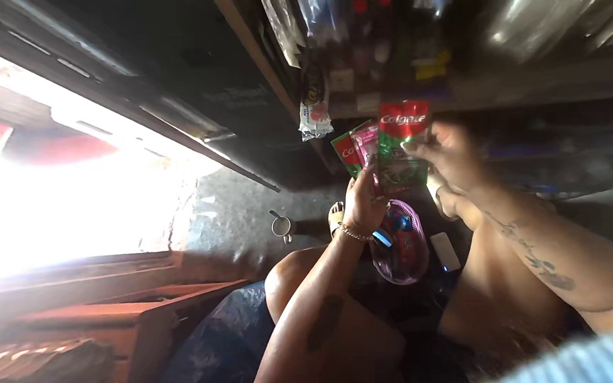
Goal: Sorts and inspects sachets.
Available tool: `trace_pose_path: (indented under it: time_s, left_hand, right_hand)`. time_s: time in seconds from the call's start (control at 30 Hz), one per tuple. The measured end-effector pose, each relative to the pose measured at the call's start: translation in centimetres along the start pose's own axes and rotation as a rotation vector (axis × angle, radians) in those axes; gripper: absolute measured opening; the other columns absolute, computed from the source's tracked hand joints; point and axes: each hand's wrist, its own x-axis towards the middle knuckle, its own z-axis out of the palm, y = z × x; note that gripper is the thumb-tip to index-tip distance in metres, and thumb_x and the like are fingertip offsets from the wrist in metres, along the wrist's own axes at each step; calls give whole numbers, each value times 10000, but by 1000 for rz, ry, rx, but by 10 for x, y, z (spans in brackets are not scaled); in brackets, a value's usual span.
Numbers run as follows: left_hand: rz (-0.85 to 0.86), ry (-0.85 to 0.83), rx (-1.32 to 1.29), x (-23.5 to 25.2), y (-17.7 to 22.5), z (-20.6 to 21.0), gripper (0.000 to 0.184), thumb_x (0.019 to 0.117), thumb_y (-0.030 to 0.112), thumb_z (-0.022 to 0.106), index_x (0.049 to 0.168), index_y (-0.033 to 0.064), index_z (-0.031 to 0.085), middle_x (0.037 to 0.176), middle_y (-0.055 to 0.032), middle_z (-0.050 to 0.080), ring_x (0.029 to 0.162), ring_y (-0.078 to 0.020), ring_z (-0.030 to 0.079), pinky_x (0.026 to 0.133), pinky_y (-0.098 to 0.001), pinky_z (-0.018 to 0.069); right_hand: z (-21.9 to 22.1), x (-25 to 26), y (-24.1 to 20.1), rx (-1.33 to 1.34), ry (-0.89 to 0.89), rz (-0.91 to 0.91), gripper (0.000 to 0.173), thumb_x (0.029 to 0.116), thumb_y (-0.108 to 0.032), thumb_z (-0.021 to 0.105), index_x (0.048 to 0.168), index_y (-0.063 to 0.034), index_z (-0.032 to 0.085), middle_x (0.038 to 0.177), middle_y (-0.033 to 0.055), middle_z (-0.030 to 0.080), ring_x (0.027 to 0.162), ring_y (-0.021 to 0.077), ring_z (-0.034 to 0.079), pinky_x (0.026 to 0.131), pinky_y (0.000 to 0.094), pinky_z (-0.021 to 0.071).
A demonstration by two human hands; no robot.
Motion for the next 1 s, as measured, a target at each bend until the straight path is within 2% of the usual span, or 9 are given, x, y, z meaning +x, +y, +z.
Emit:
trace_pose_path:
  time_s: [0.2,0.4,0.5,0.6,0.63,0.7,0.8,0.9,1.0]
  left_hand:
    - [118,164,-21,2,2,4,167,1071,180,519,1216,105,557,1018,-68,692,932,-195,703,832,-409,605]
    - [210,198,51,5,1,0,98,1011,91,613,1109,77,620,866,-41,686,735,-120,672,676,-296,590]
    - [194,185,125,6,-7,-4,83,1028,73,554,1081,69,618,862,-35,691,773,-130,686,726,-327,597]
    - [127,227,177,1,-6,5,291,1093,342,459,1112,111,634,876,-12,660,809,-118,664,728,-323,583]
    - [129,227,171,-1,-5,5,349,1092,382,448,1190,101,630,977,-37,681,913,-143,680,803,-363,594]
    - [205,229,155,0,-7,1,346,1088,341,476,1266,65,588,1096,-71,693,1024,-162,683,908,-379,580]
    - [315,249,156,4,-3,-5,318,1066,290,540,1271,47,563,1100,-65,688,1027,-150,677,931,-366,567]
    - [521,304,178,-2,13,-3,222,1065,138,491,1223,1,565,1055,-65,700,995,-147,690,913,-347,578]
    - [710,359,180,-1,40,-11,263,1103,163,426,1229,-28,557,1083,-106,702,1037,-202,697,945,-395,578]
  right_hand:
    - [-9,4,-2,112,151,-4,107,948,-81,687,1052,-103,673,962,-52,708,925,35,676,859,242,576]
    - [-8,-9,9,86,-78,-62,111,926,-71,702,1027,-102,740,1157,-25,693,1072,58,651,930,257,569]
    - [0,-13,13,62,-112,-51,85,908,-24,724,973,-73,752,1007,-26,735,906,28,683,822,221,591]
    - [3,-12,16,15,-21,-75,49,928,-58,716,897,-78,748,914,-42,727,819,4,659,770,204,569]
    - [3,-11,16,2,30,-69,58,933,-74,717,884,-85,745,901,-50,721,813,-1,651,769,202,563]
    - [3,-8,13,1,134,-53,55,937,-87,715,884,-90,731,847,-60,708,798,1,651,776,210,560]
    - [2,-4,12,-52,195,-37,70,948,-121,701,884,-106,721,795,-89,688,762,-17,641,767,208,552]
    - [3,-2,20,-233,20,73,116,952,-171,709,873,-86,702,765,-84,649,714,-29,603,721,203,536]
    - [10,9,57,-527,-249,159,305,941,-207,726,727,-30,600,637,-16,491,575,53,448,583,277,412]
